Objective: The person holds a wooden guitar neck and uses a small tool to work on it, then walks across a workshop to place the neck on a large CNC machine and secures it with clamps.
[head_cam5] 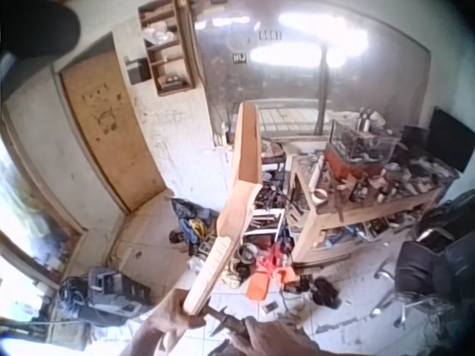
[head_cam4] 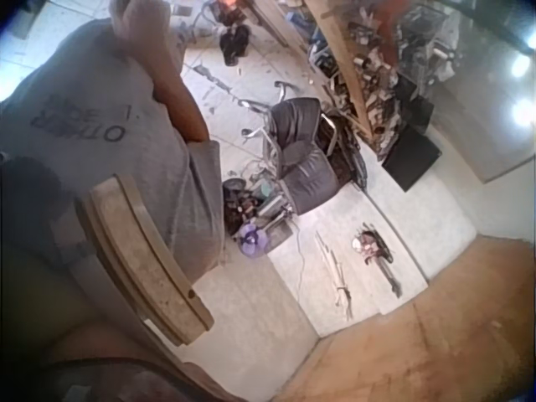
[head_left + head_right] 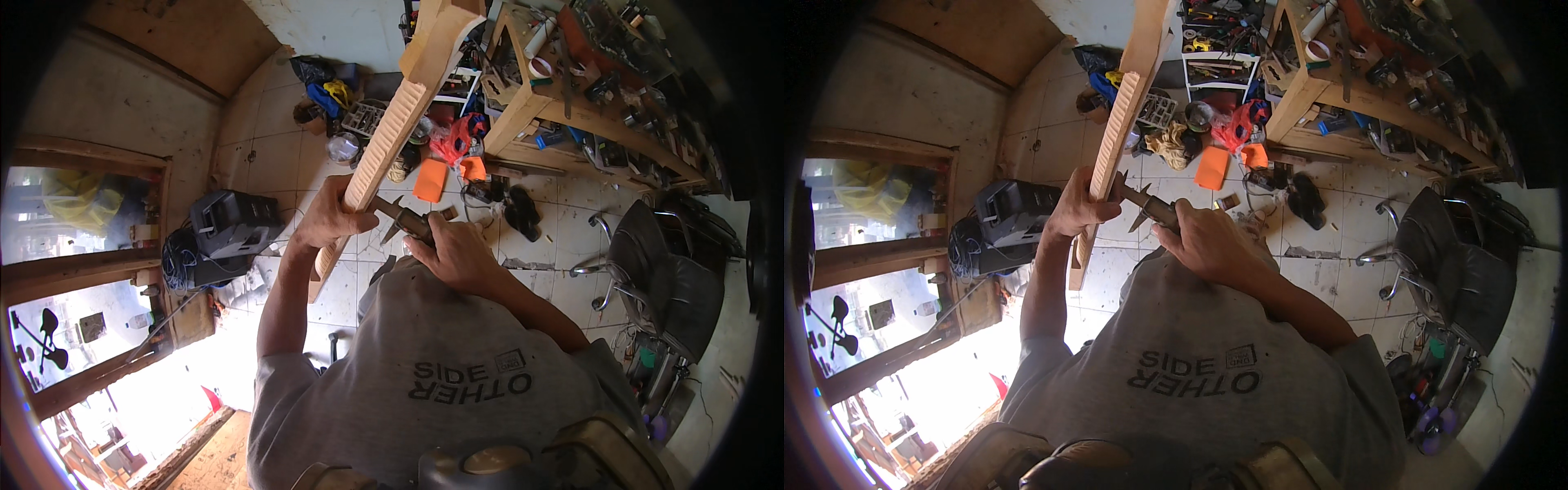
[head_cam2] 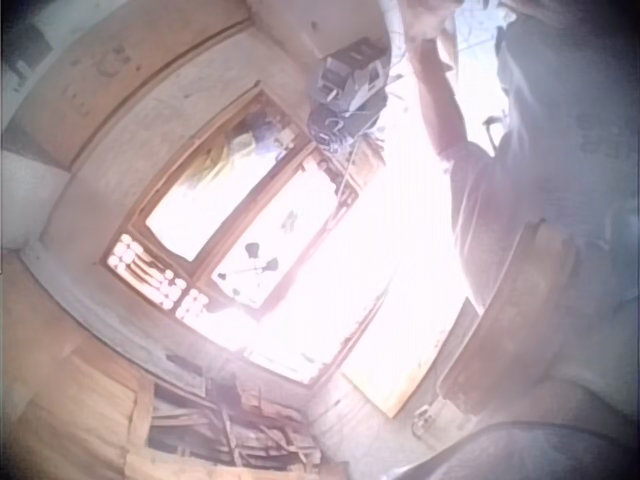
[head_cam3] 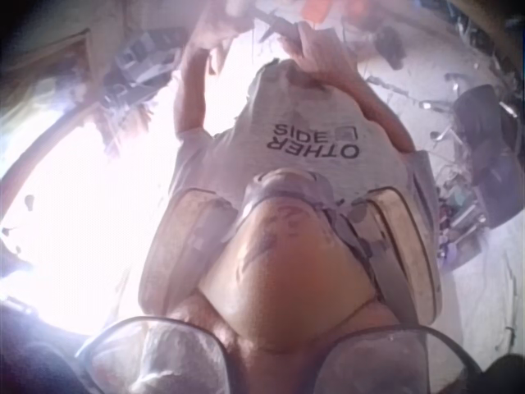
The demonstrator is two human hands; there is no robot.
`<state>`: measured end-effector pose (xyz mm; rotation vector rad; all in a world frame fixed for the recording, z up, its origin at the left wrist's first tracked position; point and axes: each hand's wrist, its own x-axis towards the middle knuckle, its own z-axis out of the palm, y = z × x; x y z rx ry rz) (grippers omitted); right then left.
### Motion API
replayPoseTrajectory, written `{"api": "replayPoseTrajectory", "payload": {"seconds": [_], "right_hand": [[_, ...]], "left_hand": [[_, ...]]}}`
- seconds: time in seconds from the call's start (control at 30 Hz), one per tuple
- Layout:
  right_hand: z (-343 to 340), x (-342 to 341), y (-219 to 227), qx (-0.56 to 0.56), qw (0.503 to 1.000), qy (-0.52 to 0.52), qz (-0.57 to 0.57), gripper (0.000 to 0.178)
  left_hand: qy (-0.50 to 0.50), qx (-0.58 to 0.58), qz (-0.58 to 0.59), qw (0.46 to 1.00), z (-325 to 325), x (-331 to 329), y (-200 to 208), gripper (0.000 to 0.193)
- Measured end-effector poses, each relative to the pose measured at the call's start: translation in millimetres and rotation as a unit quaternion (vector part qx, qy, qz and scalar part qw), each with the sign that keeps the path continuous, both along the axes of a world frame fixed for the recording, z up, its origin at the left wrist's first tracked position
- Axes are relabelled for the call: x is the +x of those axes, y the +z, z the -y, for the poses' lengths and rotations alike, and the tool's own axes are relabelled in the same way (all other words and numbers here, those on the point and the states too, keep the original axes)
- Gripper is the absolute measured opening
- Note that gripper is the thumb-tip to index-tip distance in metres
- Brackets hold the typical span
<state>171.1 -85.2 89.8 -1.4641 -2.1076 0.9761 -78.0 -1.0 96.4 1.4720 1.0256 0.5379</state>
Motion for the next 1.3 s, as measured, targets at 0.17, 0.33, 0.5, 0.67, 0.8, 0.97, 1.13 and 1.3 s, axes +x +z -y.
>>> {"api": "replayPoseTrajectory", "payload": {"seconds": [0.17,0.33,0.5,0.67,0.8,0.97,1.13,1.3], "right_hand": [[-2,-1,-7,0.016,1.0,0.007,-0.006,0.044],[6,7,3,-0.016,1.0,-0.001,-0.015,0.044],[0,13,32,-0.116,0.991,0.008,-0.064,0.038],[-26,20,-3,-0.189,0.938,-0.023,-0.289,0.035],[-52,21,0,-0.285,0.899,0.022,-0.331,0.027],[-56,13,-4,-0.343,0.866,0.038,-0.361,0.027],[-60,-1,-3,-0.345,0.872,0.013,-0.347,0.021],[-60,-5,-2,-0.32,0.882,0.011,-0.347,0.016]], "left_hand": [[0.054,-0.014,0.034,0.998,3,1,9,0.03],[0.068,-0.037,0.134,0.988,-6,-24,5,0.025],[0.061,-0.039,0.125,0.99,-2,-27,10,0.028],[0.036,-0.017,0.114,0.993,-2,-19,2,0.029],[0.026,-0.008,0.134,0.991,-8,-20,-4,0.028],[0.044,-0.028,0.166,0.985,-11,-20,-6,0.029],[0.044,-0.023,0.184,0.982,-12,-19,-11,0.029],[0.043,-0.017,0.176,0.983,-11,-21,-13,0.027]]}}
